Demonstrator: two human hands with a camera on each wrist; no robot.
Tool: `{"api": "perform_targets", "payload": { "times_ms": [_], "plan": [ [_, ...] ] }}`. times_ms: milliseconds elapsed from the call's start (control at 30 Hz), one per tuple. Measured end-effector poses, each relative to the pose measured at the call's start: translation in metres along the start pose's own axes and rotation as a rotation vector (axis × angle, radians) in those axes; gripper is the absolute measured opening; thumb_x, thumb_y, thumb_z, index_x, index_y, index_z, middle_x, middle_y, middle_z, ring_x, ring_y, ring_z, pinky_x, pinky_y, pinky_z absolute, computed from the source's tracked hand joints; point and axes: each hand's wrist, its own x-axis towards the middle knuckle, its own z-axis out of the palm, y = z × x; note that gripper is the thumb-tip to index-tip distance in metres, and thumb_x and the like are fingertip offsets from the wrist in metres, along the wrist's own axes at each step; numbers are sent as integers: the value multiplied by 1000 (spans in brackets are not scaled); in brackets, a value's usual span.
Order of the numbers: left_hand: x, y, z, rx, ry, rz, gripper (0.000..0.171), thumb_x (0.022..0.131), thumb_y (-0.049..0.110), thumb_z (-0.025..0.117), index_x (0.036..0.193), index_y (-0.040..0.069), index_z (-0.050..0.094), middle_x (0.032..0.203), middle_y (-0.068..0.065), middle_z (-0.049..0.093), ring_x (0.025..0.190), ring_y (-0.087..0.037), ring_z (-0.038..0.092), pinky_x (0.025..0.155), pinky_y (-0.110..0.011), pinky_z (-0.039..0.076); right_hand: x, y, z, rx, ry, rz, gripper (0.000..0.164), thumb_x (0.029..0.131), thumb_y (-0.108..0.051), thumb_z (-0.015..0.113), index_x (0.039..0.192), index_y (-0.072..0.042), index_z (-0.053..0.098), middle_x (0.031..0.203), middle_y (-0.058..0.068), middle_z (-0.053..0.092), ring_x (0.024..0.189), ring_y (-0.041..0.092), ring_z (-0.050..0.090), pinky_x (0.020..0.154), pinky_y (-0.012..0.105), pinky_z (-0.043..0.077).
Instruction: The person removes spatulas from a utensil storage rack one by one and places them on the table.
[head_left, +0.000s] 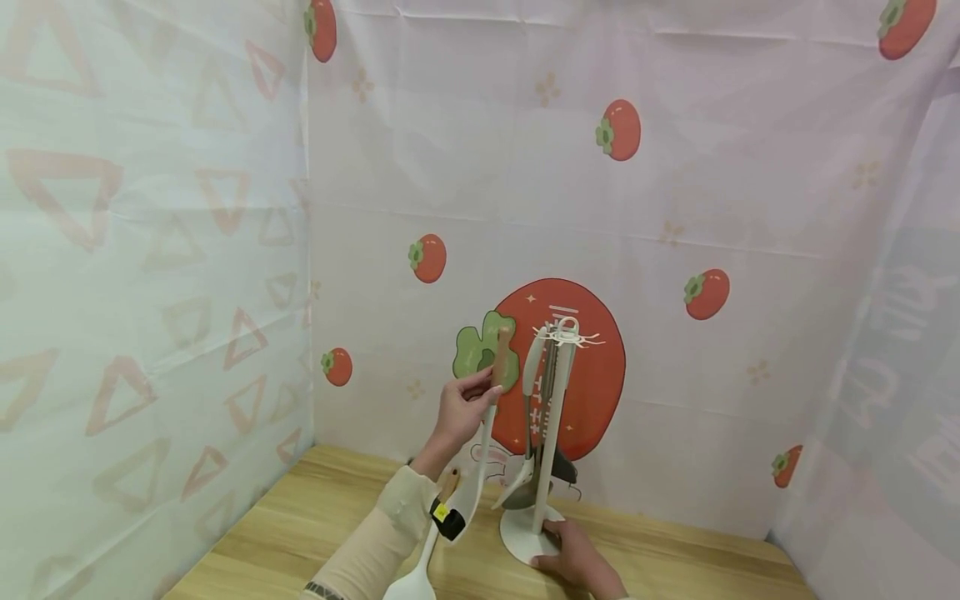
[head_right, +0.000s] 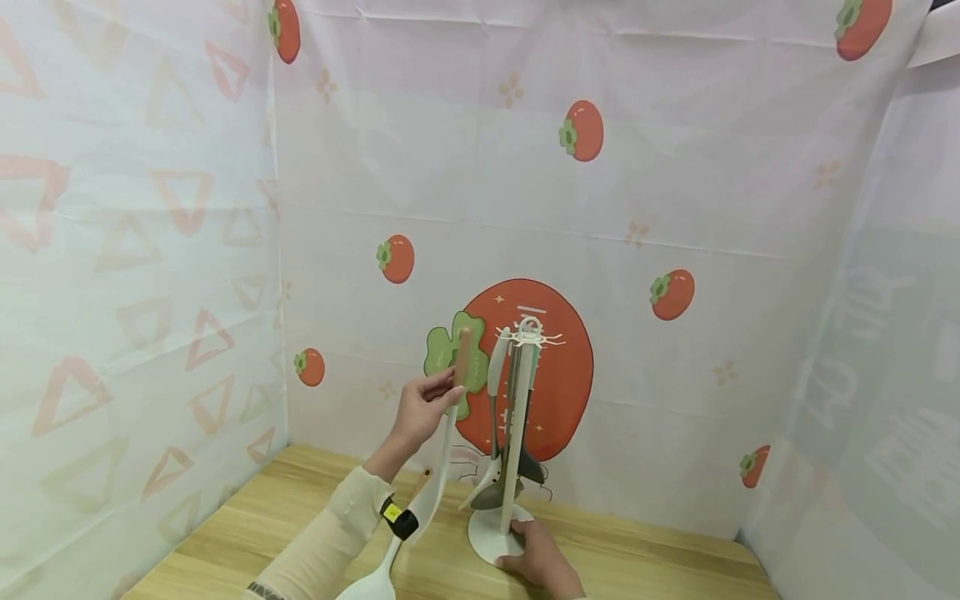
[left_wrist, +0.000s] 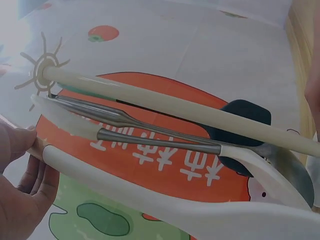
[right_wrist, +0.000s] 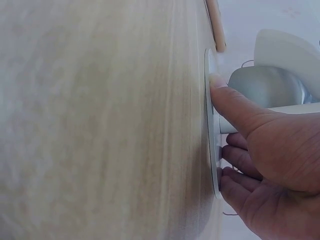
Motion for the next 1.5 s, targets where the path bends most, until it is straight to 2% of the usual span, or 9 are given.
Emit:
{"api": "perform_targets", "payload": {
  "times_ms": [300,533,800,933,1167,1500],
  "plan": [
    [-1,-9,-17,26,71,9,37,92,-1,72,127,-7,66,111,-31,70,100,-37,71,78,-22,58,0,-1,0,11,0,1,63,81,-24,87,126,14,64,123,26,67,113,40,62,94,54,50],
    [-3,-9,-29,42,108,-23,38,91,-3,72,128,-9,65,110,-34,69,101,-41,70,76,-17,55,0,-2,-1,18,-7,11,63,82,-23,86,126,15,63,124,29,66,115,44,61,94,59,49],
    [-5,-12,-42,121,130,-37,36,91,3,74,127,-3,68,105,-27,72,89,-27,72,73,-20,56,2,0,0,6,-12,13,62,82,-25,87,126,13,64,123,28,67,115,44,61,94,60,49],
    [-7,-11,-47,155,138,-45,36,91,2,74,127,-3,68,103,-27,73,86,-25,72,71,-21,56,2,0,-1,12,-16,25,64,82,-25,87,127,13,63,124,29,66,116,45,61,95,62,47],
    [-8,-13,-55,196,174,-77,36,91,2,74,126,-3,69,103,-27,72,88,-29,73,71,-20,55,2,-1,-1,19,-25,38,64,82,-25,86,127,14,63,125,30,65,117,46,60,96,62,47],
    [-9,-11,-71,257,180,-81,40,91,5,75,129,-2,67,106,-28,72,90,-34,72,70,-20,54,1,-3,-1,42,-31,49,65,82,-22,86,130,14,61,128,31,63,121,46,59,98,63,45]
  ]
}}
